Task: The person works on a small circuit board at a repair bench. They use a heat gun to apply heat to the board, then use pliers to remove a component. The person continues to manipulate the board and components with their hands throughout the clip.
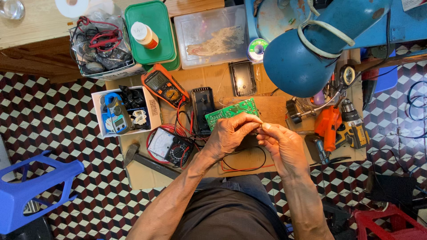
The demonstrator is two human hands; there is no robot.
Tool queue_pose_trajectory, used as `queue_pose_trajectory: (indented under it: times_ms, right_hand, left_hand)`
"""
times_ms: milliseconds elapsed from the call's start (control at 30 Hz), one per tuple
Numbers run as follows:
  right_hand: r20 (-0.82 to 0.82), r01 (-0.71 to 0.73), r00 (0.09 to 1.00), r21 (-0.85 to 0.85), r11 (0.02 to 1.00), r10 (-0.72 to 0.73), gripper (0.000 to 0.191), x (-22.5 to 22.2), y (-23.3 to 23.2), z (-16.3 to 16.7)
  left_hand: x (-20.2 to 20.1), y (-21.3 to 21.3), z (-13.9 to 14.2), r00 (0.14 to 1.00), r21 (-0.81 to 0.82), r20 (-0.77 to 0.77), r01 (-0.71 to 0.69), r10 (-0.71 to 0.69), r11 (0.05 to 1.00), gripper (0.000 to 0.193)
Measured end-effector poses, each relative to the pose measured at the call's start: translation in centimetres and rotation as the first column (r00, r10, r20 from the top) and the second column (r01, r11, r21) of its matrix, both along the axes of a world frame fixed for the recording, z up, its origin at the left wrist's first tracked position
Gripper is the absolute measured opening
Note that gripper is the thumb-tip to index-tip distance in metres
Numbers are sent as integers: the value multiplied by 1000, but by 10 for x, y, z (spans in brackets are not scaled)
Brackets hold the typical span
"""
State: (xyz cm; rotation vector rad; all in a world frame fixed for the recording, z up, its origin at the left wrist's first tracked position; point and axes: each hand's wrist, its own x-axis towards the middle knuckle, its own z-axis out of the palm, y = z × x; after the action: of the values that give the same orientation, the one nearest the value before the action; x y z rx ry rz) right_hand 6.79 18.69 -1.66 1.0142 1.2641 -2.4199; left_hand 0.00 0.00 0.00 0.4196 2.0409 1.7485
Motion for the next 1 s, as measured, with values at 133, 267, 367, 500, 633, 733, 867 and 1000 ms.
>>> queue_pose_trajectory:
  times_ms: [133, 267, 367, 500, 633, 733, 867, 1000]
  right_hand:
    - [13, -4, 1000, -10, 1000, 4, 17, 0, -1, 0]
    - [11, -4, 1000, -9, 1000, 4, 16, -1, -2, 2]
    - [6, 26, 1000, 33, 999, -27, 17, -2, -5, 6]
    - [-18, 100, 995, 111, 989, -99, 16, -2, -12, 7]
    - [-22, 138, 990, 117, 984, -136, 13, 1, -18, 5]
    - [-36, 156, 988, 102, 982, -153, 13, 1, -21, 6]
    - [-34, 96, 995, 86, 992, -94, 14, -1, -21, 14]
    - [-30, -49, 998, 77, 996, 51, 19, -6, -13, 27]
  left_hand:
    - [0, -2, -3, 1000, 6, 19, 14, -14, 1000, 15]
    - [2, 0, -6, 998, 1, 55, 7, -8, 1000, 16]
    - [4, 3, -7, 967, 142, 253, -50, 12, 989, 21]
    - [14, 3, -5, 934, 139, 352, -126, 70, 982, 24]
    - [22, 7, -8, 958, 151, 269, -146, 102, 978, 20]
    - [20, 8, -8, 973, 127, 197, -146, 119, 981, 18]
    - [12, 0, -5, 988, 45, 146, -58, 51, 997, 17]
    - [-1, -15, -5, 990, -43, 92, 108, -103, 993, 16]
